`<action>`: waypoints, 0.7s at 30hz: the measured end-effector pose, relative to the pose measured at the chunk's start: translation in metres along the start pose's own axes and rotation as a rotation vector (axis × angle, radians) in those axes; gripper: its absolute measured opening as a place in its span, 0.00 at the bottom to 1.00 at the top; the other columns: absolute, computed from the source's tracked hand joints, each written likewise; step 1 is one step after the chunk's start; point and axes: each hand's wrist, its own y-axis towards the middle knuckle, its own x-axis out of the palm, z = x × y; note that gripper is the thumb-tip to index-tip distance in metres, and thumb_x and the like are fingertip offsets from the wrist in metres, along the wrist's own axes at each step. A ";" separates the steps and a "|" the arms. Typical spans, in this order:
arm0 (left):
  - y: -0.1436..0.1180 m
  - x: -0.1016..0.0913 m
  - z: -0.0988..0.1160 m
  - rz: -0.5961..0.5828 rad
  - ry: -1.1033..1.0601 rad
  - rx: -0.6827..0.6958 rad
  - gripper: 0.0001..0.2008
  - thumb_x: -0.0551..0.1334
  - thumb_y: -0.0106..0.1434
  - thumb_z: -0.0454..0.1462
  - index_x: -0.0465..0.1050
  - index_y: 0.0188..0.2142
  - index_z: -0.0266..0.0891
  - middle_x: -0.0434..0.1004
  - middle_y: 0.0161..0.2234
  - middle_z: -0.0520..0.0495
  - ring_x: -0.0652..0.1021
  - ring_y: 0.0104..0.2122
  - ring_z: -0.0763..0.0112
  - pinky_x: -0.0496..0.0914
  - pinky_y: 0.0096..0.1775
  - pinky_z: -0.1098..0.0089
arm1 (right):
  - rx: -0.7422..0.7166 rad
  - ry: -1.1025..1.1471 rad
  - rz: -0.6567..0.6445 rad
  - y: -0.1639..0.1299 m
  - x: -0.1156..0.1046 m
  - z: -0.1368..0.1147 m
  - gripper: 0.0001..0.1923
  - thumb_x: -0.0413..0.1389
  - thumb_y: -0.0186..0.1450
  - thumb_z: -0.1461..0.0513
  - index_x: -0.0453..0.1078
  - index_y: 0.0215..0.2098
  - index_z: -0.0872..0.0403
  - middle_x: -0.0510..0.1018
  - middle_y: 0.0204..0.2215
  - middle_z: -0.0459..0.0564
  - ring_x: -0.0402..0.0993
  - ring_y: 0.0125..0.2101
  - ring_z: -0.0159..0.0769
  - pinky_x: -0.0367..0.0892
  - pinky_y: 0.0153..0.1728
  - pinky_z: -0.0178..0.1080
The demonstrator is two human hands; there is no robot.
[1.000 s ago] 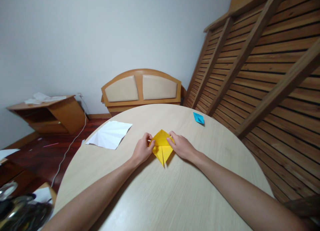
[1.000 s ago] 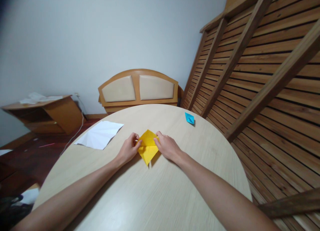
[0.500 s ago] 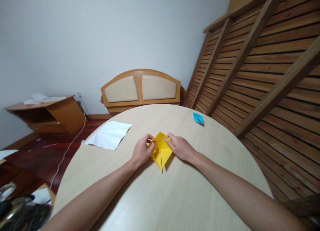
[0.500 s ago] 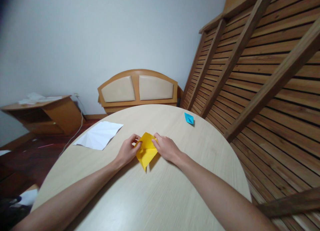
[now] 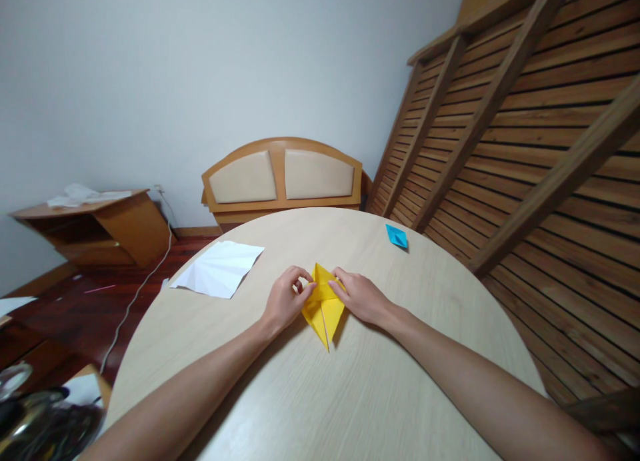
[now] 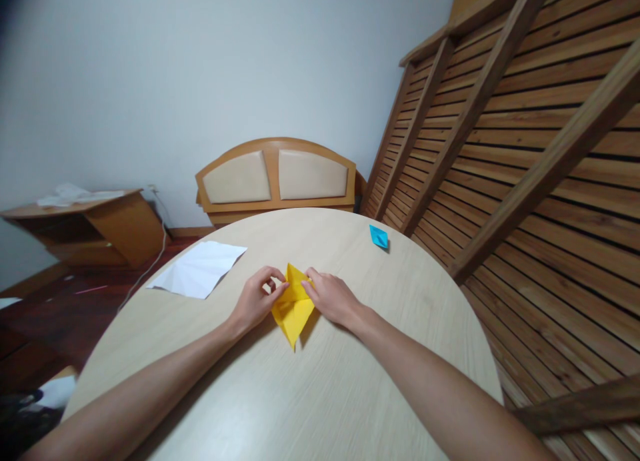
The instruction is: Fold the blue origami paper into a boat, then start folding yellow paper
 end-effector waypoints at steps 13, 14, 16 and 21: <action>0.005 -0.002 -0.008 -0.084 -0.128 -0.166 0.14 0.57 0.65 0.41 0.79 0.39 0.36 0.82 0.34 0.45 0.74 0.27 0.70 0.68 0.30 0.71 | -0.025 0.054 0.005 -0.001 0.000 0.003 0.10 0.46 0.74 0.58 0.66 0.40 0.52 0.78 0.33 0.50 0.73 0.32 0.37 0.56 0.32 0.35; 0.005 -0.002 -0.009 -0.091 -0.132 -0.169 0.14 0.58 0.64 0.41 0.79 0.39 0.36 0.82 0.33 0.45 0.74 0.26 0.71 0.68 0.29 0.72 | -0.023 0.058 0.003 -0.001 -0.001 0.003 0.10 0.46 0.74 0.58 0.66 0.40 0.53 0.78 0.33 0.50 0.73 0.32 0.36 0.56 0.32 0.35; 0.005 -0.003 -0.011 -0.098 -0.132 -0.163 0.13 0.58 0.63 0.41 0.79 0.39 0.36 0.81 0.32 0.46 0.73 0.26 0.71 0.68 0.29 0.72 | -0.018 0.069 -0.003 -0.001 -0.002 0.002 0.09 0.46 0.74 0.58 0.66 0.40 0.53 0.78 0.33 0.50 0.73 0.32 0.36 0.56 0.32 0.34; 0.005 -0.003 -0.011 -0.108 -0.127 -0.137 0.12 0.59 0.62 0.39 0.79 0.39 0.38 0.81 0.36 0.46 0.75 0.29 0.71 0.68 0.28 0.73 | -0.007 0.092 -0.015 -0.001 -0.003 0.002 0.09 0.47 0.73 0.58 0.66 0.42 0.53 0.79 0.33 0.50 0.74 0.32 0.36 0.57 0.32 0.34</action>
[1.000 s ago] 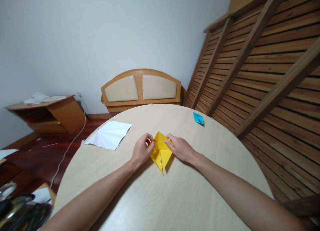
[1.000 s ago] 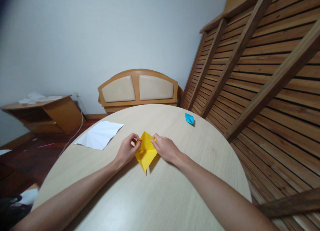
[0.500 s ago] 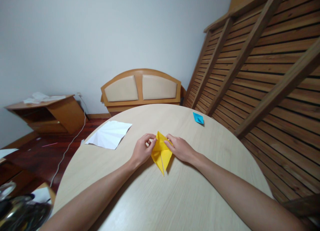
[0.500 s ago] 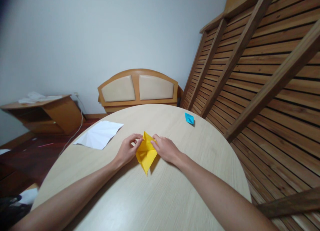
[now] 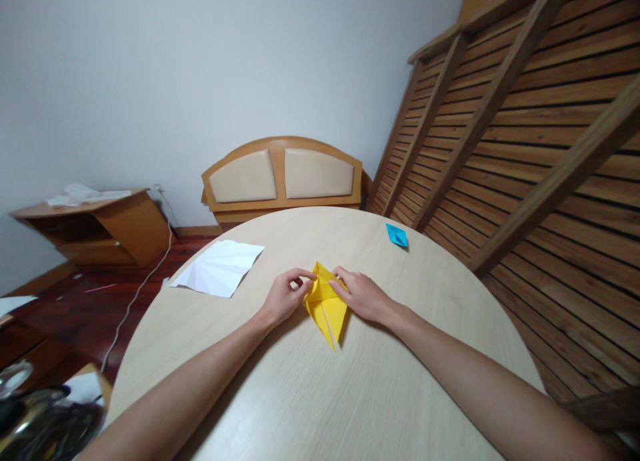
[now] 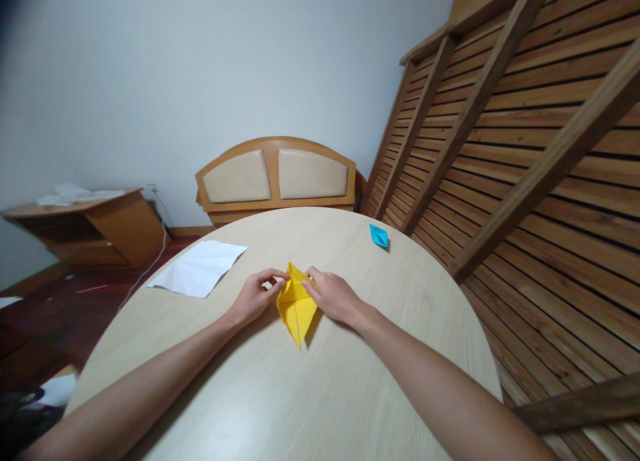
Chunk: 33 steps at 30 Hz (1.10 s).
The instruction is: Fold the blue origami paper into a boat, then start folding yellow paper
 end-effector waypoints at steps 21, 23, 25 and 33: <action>-0.006 0.002 0.004 0.016 -0.010 0.058 0.06 0.61 0.61 0.35 0.72 0.39 0.38 0.77 0.40 0.46 0.76 0.35 0.71 0.72 0.30 0.74 | 0.051 0.028 0.056 -0.001 -0.001 0.007 0.12 0.58 0.58 0.65 0.68 0.41 0.51 0.79 0.36 0.47 0.73 0.34 0.35 0.60 0.34 0.34; -0.007 0.003 0.006 0.005 0.000 0.079 0.06 0.60 0.61 0.35 0.71 0.39 0.38 0.76 0.40 0.46 0.76 0.35 0.71 0.71 0.29 0.74 | 0.049 0.022 0.055 -0.001 0.000 0.009 0.11 0.58 0.59 0.65 0.68 0.41 0.51 0.79 0.36 0.48 0.74 0.34 0.36 0.59 0.34 0.34; -0.008 0.004 0.007 -0.006 0.005 0.095 0.06 0.60 0.62 0.35 0.71 0.40 0.39 0.76 0.40 0.47 0.76 0.35 0.71 0.71 0.29 0.75 | 0.046 0.012 0.050 -0.002 0.001 0.010 0.11 0.58 0.59 0.64 0.68 0.41 0.51 0.79 0.36 0.48 0.74 0.35 0.36 0.59 0.34 0.34; -0.008 0.005 0.003 0.011 0.042 0.086 0.06 0.60 0.61 0.36 0.71 0.39 0.39 0.76 0.39 0.46 0.76 0.33 0.71 0.72 0.29 0.73 | 0.075 -0.024 0.060 -0.001 0.005 0.008 0.10 0.57 0.60 0.65 0.69 0.41 0.52 0.80 0.37 0.49 0.74 0.35 0.36 0.58 0.34 0.34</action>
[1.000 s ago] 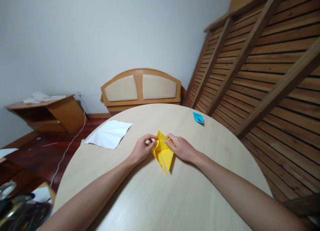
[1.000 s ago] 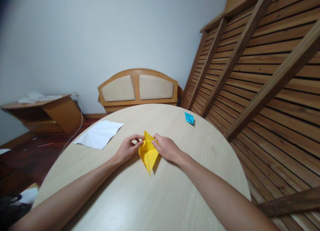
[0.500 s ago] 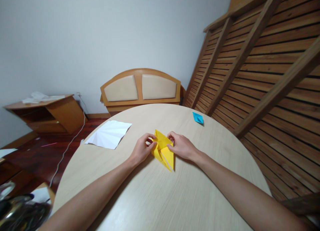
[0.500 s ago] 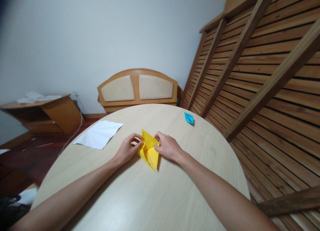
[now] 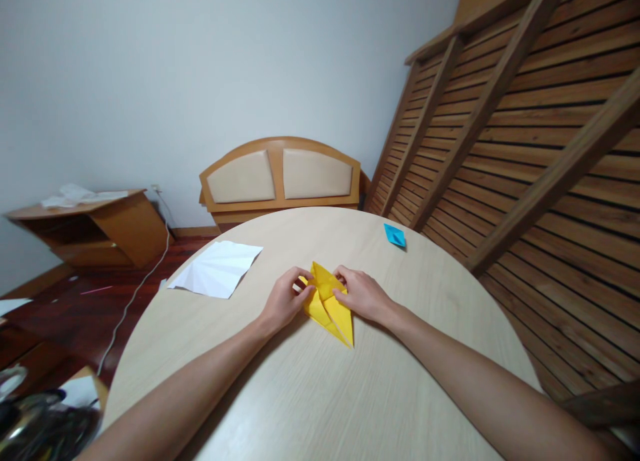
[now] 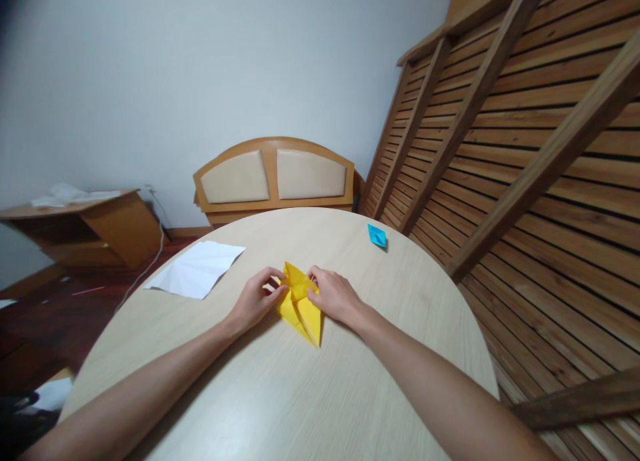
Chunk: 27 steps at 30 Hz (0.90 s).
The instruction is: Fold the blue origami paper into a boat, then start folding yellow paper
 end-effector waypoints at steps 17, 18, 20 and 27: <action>0.001 0.002 -0.009 0.029 0.035 -0.114 0.09 0.62 0.58 0.35 0.70 0.40 0.38 0.77 0.35 0.49 0.76 0.27 0.71 0.70 0.29 0.71 | -0.081 0.187 0.038 -0.003 0.005 -0.013 0.06 0.58 0.62 0.62 0.67 0.37 0.52 0.75 0.31 0.45 0.70 0.30 0.33 0.60 0.31 0.34; 0.001 0.002 -0.009 0.026 0.039 -0.122 0.09 0.62 0.58 0.35 0.70 0.40 0.38 0.77 0.34 0.49 0.75 0.26 0.71 0.69 0.29 0.71 | -0.084 0.189 0.033 -0.003 0.005 -0.014 0.06 0.58 0.62 0.62 0.67 0.38 0.52 0.75 0.31 0.45 0.70 0.30 0.33 0.60 0.31 0.34; 0.001 0.002 -0.010 0.026 0.047 -0.128 0.09 0.62 0.58 0.35 0.70 0.40 0.38 0.77 0.32 0.50 0.76 0.26 0.71 0.69 0.29 0.71 | -0.093 0.189 0.020 -0.004 0.004 -0.015 0.06 0.59 0.63 0.61 0.68 0.38 0.53 0.75 0.32 0.46 0.70 0.30 0.33 0.60 0.32 0.35; 0.001 0.003 -0.017 0.024 0.129 -0.109 0.10 0.63 0.58 0.34 0.70 0.41 0.39 0.77 0.36 0.49 0.76 0.31 0.68 0.70 0.35 0.68 | -0.121 0.172 -0.033 -0.009 0.002 -0.021 0.14 0.63 0.59 0.55 0.69 0.40 0.52 0.76 0.36 0.48 0.71 0.33 0.35 0.62 0.34 0.36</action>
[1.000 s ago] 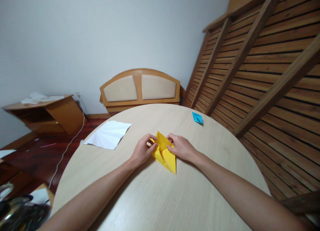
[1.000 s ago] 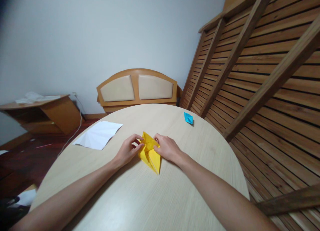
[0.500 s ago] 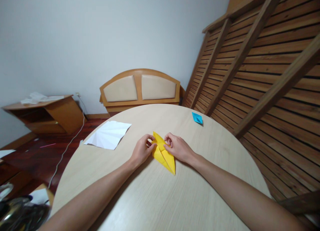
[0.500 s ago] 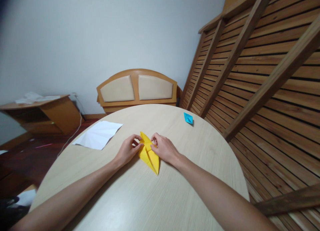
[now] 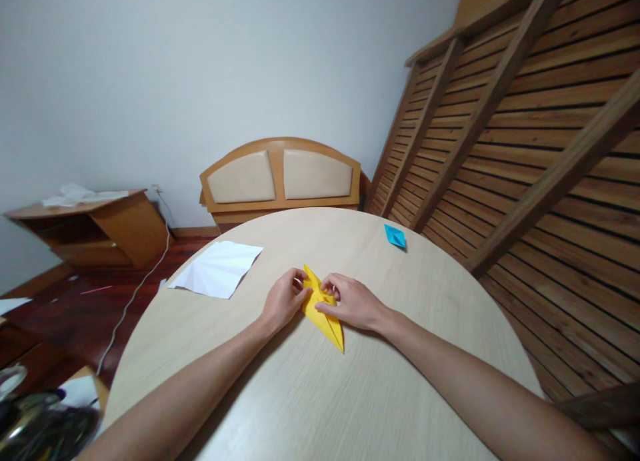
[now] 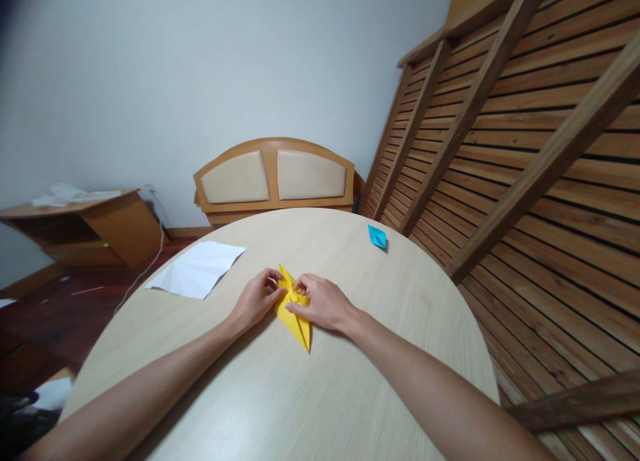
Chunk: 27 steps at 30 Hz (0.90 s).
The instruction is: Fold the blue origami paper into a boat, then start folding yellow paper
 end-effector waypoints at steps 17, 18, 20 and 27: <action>-0.002 -0.001 -0.002 0.040 0.392 0.110 0.12 0.64 0.61 0.35 0.68 0.45 0.38 0.75 0.43 0.40 0.75 0.44 0.56 0.70 0.46 0.56 | -0.147 -0.144 -0.096 -0.001 0.001 -0.001 0.19 0.67 0.57 0.55 0.68 0.41 0.53 0.76 0.40 0.50 0.70 0.41 0.41 0.63 0.43 0.41; -0.003 -0.001 -0.001 0.052 0.408 0.144 0.13 0.63 0.61 0.35 0.68 0.45 0.38 0.73 0.46 0.39 0.74 0.47 0.55 0.70 0.48 0.55 | -0.148 -0.139 -0.097 -0.001 0.001 0.000 0.19 0.67 0.57 0.56 0.68 0.41 0.54 0.76 0.40 0.51 0.71 0.41 0.41 0.63 0.43 0.41; -0.003 -0.002 0.000 0.069 0.436 0.206 0.14 0.62 0.62 0.34 0.67 0.47 0.38 0.69 0.52 0.36 0.72 0.52 0.52 0.69 0.51 0.54 | -0.147 -0.136 -0.101 -0.001 0.001 0.001 0.17 0.66 0.58 0.57 0.69 0.42 0.54 0.76 0.41 0.51 0.71 0.41 0.40 0.64 0.43 0.41; -0.003 -0.002 -0.001 -0.027 0.542 0.287 0.19 0.58 0.63 0.29 0.62 0.53 0.37 0.65 0.59 0.35 0.69 0.57 0.54 0.67 0.56 0.53 | -0.144 -0.221 -0.125 -0.006 0.002 -0.009 0.16 0.62 0.63 0.55 0.70 0.45 0.54 0.77 0.43 0.53 0.71 0.45 0.44 0.65 0.47 0.44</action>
